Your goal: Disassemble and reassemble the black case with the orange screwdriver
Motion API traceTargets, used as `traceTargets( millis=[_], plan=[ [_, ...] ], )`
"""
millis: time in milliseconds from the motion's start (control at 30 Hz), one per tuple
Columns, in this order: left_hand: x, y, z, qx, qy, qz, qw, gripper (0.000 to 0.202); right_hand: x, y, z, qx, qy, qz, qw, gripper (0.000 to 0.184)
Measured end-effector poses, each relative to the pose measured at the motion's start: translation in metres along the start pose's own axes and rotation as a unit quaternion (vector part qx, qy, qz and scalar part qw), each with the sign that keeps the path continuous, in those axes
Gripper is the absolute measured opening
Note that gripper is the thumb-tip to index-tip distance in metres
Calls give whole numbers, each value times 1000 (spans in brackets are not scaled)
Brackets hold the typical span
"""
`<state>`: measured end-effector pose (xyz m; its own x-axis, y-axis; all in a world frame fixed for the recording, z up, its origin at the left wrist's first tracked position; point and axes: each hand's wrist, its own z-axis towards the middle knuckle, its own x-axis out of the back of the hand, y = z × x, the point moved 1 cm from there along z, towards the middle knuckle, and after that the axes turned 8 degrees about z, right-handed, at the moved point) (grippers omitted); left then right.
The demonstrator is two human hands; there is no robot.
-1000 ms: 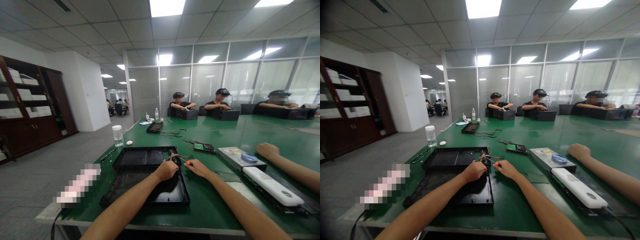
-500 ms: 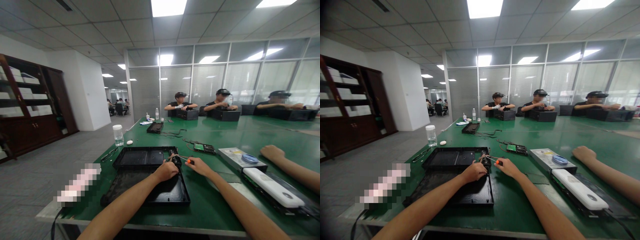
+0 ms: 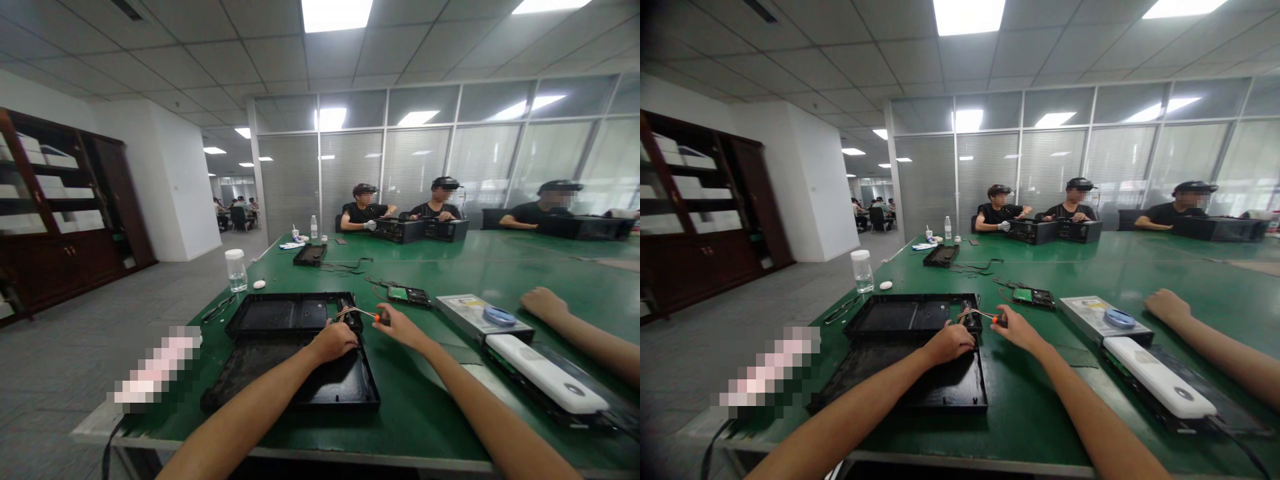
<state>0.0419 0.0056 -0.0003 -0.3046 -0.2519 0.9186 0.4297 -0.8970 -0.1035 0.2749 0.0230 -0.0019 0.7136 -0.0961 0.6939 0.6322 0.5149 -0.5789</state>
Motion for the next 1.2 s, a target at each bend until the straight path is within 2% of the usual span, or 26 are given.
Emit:
traceTargets(
  millis=[67, 200, 300, 400, 500, 600, 767, 867, 1200],
  plan=[
    [2, 1, 0, -15, 4, -2, 1000, 16, 3, 5, 1, 1, 25, 18, 1000, 40],
    [6, 2, -1, -9, 2, -26, 1000, 17, 20, 3, 6, 10, 55, 107, 993, 33],
    [8, 4, -2, 35, -14, -48, 998, 16, 32, -5, 8, -27, 81, 189, 978, 34],
    [10, 7, -3, 109, -22, -73, 991, 19, 36, -13, 7, -58, 158, 215, 962, 35],
    [13, 11, -4, 166, -32, -98, 981, 27, 30, -21, 3, -8, 222, 165, 961, 33],
    [14, 13, -4, 187, -48, -114, 974, 27, 22, -29, -1, 37, 237, 79, 968, 31],
    [13, 11, -2, 198, -57, -130, 970, 31, 19, -33, -6, 77, 206, -43, 975, 29],
    [13, 10, -1, 190, -54, -126, 972, 25, 21, -35, -7, 111, 196, -90, 970, 29],
    [9, 8, 0, 178, -20, -118, 977, 14, 26, -54, -7, 193, 177, -153, 953, 24]
  ],
)
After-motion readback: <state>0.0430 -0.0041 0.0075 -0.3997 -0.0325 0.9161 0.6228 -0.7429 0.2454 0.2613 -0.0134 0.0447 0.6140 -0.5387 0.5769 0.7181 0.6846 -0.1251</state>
